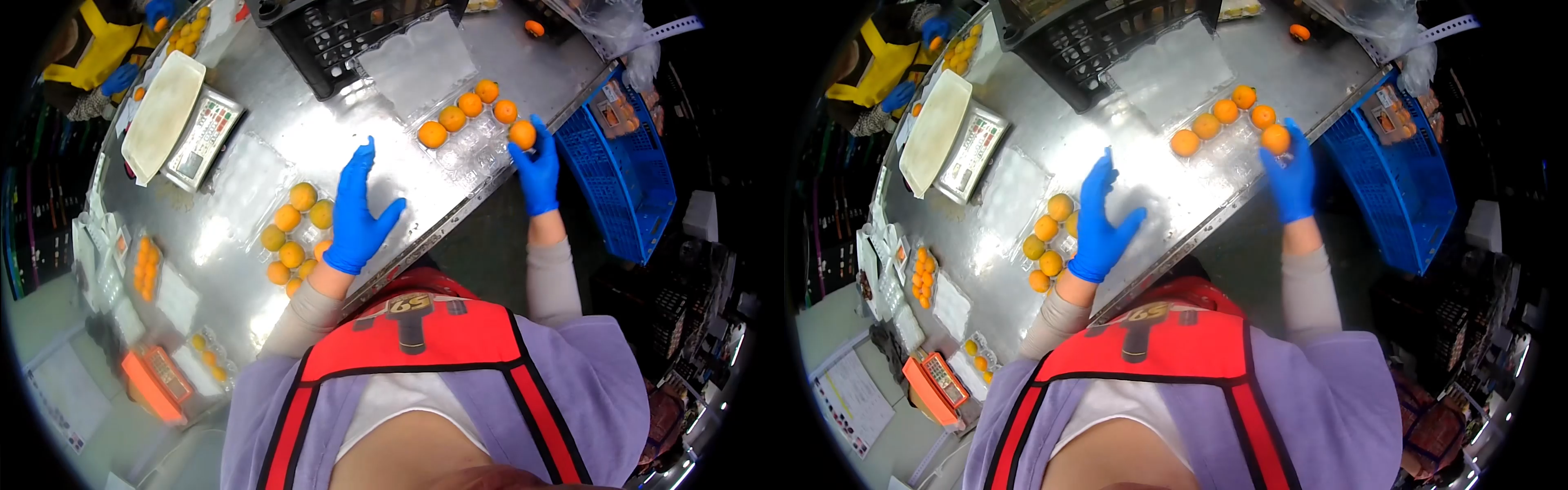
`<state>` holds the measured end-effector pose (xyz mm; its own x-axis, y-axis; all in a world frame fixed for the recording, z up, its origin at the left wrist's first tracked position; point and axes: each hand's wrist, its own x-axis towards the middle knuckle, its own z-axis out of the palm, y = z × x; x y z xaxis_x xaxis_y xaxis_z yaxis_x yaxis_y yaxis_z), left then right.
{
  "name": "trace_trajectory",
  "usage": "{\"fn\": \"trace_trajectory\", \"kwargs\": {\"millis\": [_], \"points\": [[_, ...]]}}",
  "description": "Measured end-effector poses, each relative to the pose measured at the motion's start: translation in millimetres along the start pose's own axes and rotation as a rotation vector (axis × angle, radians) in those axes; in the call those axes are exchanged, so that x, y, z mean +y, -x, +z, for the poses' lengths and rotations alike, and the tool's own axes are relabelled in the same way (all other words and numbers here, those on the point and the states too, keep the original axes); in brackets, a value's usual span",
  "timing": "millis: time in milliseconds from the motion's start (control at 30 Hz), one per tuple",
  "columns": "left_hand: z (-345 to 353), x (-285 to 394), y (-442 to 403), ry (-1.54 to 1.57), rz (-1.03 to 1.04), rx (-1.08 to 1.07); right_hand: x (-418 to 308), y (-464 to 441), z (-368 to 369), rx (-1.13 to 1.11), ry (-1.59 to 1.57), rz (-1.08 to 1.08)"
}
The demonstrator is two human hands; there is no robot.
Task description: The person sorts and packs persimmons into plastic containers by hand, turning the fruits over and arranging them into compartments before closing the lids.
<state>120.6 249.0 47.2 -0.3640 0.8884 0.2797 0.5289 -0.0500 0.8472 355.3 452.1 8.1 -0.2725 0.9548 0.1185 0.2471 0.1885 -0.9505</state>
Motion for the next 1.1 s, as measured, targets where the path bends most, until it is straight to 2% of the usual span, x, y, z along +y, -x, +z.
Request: {"fn": "trace_trajectory", "kwargs": {"millis": [67, 133, 200, 367, 433, 467, 533, 667, 767, 900, 1067, 1100], "points": [[-5.1, -6.8, 4.5, 0.015, -0.033, 0.020, 34.4, -20.3, -20.2, 0.012, 0.074, -0.081], [-9.1, -8.9, 8.4, 0.067, -0.141, 0.052, 47.4, -33.3, -28.7, -0.006, 0.172, -0.073], [-10.4, -9.8, 9.6, 0.064, -0.123, 0.054, 57.1, -43.9, -32.1, -0.135, 0.303, -0.149], [-15.0, -15.7, 17.8, 0.081, -0.161, 0.073, 77.6, -52.5, -35.4, -0.162, 0.338, -0.158], [-16.7, -16.1, 19.8, 0.073, -0.178, 0.081, 73.9, -49.7, -29.9, -0.066, 0.459, -0.008], [-17.5, -16.2, 21.0, 0.067, -0.193, 0.084, 72.0, -47.1, -27.2, -0.069, 0.457, -0.008], [-18.3, -18.6, 23.1, 0.067, -0.191, 0.087, 41.9, -39.7, -15.3, 0.063, 0.831, 0.061], [-21.3, -19.4, 26.4, 0.087, -0.184, 0.106, 30.3, -39.0, -17.4, 0.040, 0.887, 0.124], [-24.4, -24.3, 32.2, 0.068, -0.188, 0.119, 50.1, -45.0, -38.6, -0.088, 0.742, -0.389], [-34.4, -25.1, 40.3, 0.022, -0.259, 0.128, 61.9, -50.6, -38.0, -0.205, 0.574, -0.386], [-57.3, -42.6, 59.7, 0.006, -0.336, 0.269, 45.4, -52.2, -25.3, -0.056, 0.987, -0.083], [-65.6, -39.3, 61.2, -0.021, -0.368, 0.312, 57.1, -56.7, -25.5, -0.032, 0.982, -0.127]]}}
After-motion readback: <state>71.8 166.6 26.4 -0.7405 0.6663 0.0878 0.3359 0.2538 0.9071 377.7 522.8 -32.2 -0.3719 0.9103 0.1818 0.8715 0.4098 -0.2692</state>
